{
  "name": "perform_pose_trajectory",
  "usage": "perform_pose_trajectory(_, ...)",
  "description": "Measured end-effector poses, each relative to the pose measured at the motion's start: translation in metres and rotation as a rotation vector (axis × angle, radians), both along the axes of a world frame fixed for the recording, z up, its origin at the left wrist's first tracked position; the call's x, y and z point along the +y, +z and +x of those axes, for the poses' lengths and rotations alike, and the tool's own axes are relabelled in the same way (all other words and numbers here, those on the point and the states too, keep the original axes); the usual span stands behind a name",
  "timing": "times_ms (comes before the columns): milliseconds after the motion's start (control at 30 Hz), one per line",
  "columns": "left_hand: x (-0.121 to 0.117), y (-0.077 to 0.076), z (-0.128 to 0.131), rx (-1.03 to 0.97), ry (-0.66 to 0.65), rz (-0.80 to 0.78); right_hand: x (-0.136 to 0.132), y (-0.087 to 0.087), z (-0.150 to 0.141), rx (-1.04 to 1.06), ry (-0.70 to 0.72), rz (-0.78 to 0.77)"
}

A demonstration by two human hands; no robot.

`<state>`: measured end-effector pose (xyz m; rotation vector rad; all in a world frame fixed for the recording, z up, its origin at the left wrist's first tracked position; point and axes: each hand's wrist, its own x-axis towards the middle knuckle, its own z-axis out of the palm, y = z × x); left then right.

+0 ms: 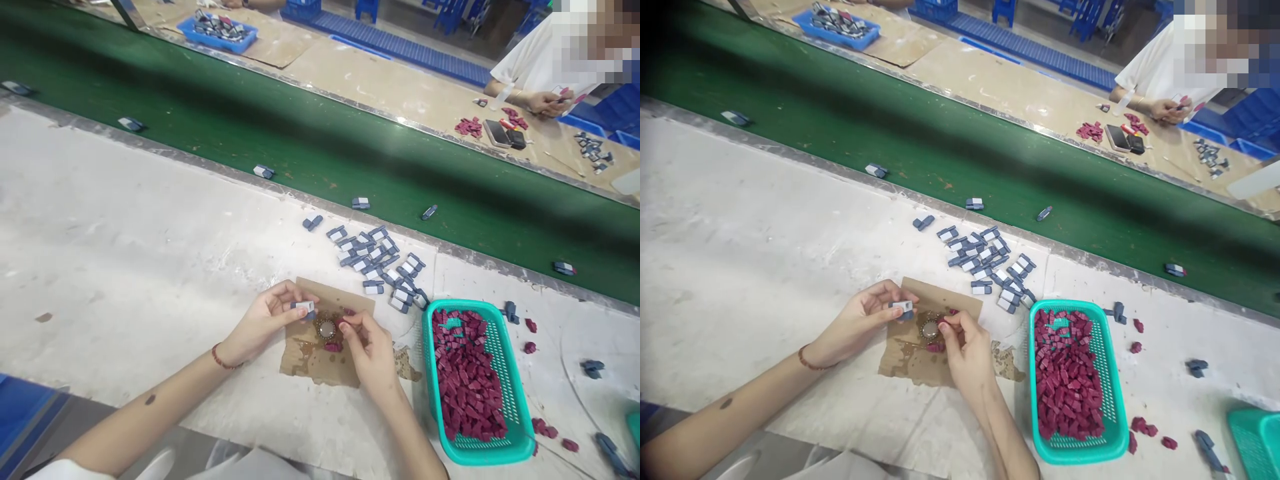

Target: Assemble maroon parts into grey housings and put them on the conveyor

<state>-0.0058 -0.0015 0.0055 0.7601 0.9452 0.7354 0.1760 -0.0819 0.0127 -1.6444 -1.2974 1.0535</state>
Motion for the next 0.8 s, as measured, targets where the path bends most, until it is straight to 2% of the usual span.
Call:
perform_pose_trajectory(300, -0.004, -0.006, -0.001, -0.042, -0.072, 0.016, 0.002, -0.005, -0.002, 0.075, 0.006, -0.039)
perform_pose_trajectory(367, -0.007, -0.008, 0.000, -0.094, -0.076, 0.013, 0.002, -0.004, -0.002, 0.175, -0.059, -0.031)
perform_pose_trajectory(467, -0.012, -0.010, 0.003, -0.158, -0.068, 0.002, 0.001, -0.002, -0.005, 0.437, -0.163, -0.034)
perform_pose_trajectory(567, -0.017, -0.012, 0.006, -0.174, -0.067, -0.027, 0.000, 0.001, -0.010, 0.628, -0.195, -0.040)
perform_pose_trajectory(800, -0.024, -0.010, 0.009, -0.155, -0.068, -0.023, -0.001, 0.002, -0.020, 0.695, -0.170, -0.064)
